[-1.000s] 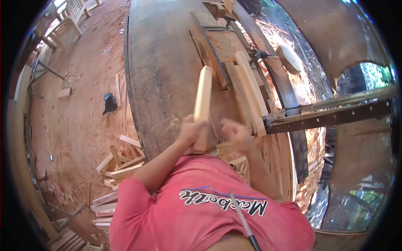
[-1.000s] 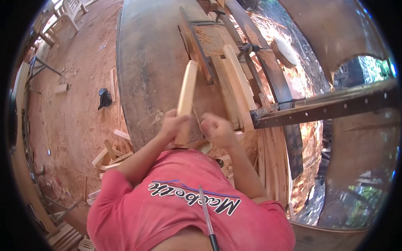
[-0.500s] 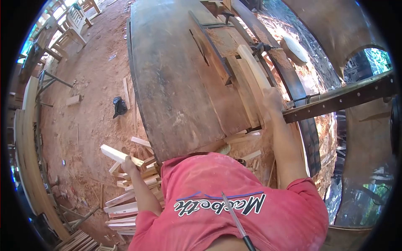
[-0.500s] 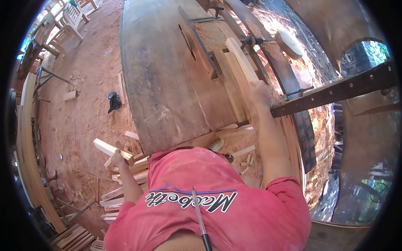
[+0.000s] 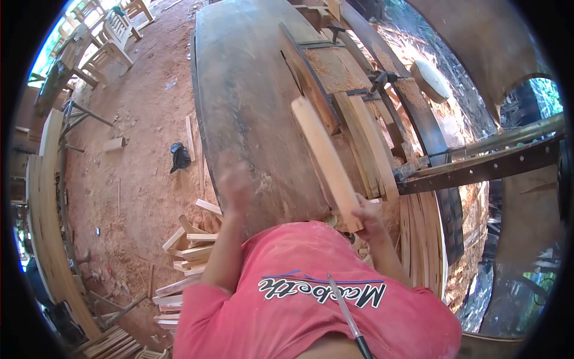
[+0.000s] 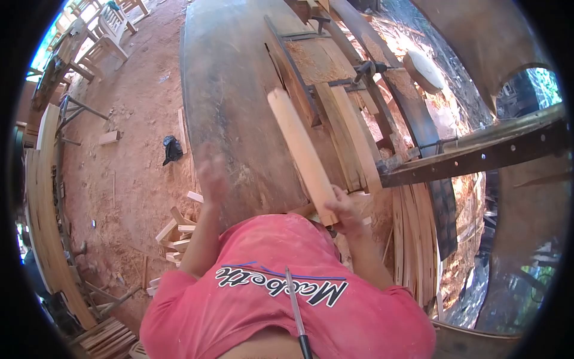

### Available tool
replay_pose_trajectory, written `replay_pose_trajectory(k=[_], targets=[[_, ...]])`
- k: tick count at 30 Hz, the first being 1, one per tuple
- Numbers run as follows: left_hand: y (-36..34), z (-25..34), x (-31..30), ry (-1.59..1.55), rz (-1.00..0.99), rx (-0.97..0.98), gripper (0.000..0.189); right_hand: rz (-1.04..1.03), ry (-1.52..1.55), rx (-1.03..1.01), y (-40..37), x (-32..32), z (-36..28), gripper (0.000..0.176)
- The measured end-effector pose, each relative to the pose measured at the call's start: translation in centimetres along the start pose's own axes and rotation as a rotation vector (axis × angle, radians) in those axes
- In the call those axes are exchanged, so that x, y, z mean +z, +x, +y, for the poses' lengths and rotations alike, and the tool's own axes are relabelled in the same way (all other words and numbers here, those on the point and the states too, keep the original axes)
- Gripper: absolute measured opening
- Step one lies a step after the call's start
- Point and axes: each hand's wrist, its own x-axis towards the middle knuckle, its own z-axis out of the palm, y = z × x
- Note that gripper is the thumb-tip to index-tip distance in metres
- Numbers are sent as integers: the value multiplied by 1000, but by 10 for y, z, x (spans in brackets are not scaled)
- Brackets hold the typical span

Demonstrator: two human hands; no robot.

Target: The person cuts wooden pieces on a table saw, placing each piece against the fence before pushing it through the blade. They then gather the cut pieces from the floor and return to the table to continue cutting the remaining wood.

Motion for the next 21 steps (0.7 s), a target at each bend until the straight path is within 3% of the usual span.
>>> replay_pose_trajectory(k=[2, 4, 7, 9, 10, 11, 12, 13, 15, 21], targets=[[6, -18, 62, -40, -199, 56, 35, -57, 8, 58, 11, -2, 18, 45], [13, -5, 102, -67, -630, 8, 69, -110, 130, 113, 20, -3, 13, 44], [14, -8, 157, -169, -709, 4, 76, -80, 287, 237, 38, -18, 8, 45], [19, 22, 162, -190, -766, -71, 79, -61, -1140, -325, 58, -51, 22, 55], [17, 18, 169, -203, -765, -78, 79, 245, -1191, -119, 17, 33, -26, 62], [14, 11, 177, -168, -825, -93, 62, 244, -1206, -110, 15, 33, -24, 62], [12, 10, 180, -132, -886, -110, 50, 236, -1525, -164, 10, 33, -20, 64], [10, 9, 181, -141, -885, -122, 50, 218, -1841, -220, 6, 34, -16, 67], [6, 6, 184, 38, -830, 180, 47, 229, -1769, -141, 13, 37, -17, 69], [17, -1, 199, 40, -788, 131, 42, 202, -1740, -210, 37, 29, -18, 64]])
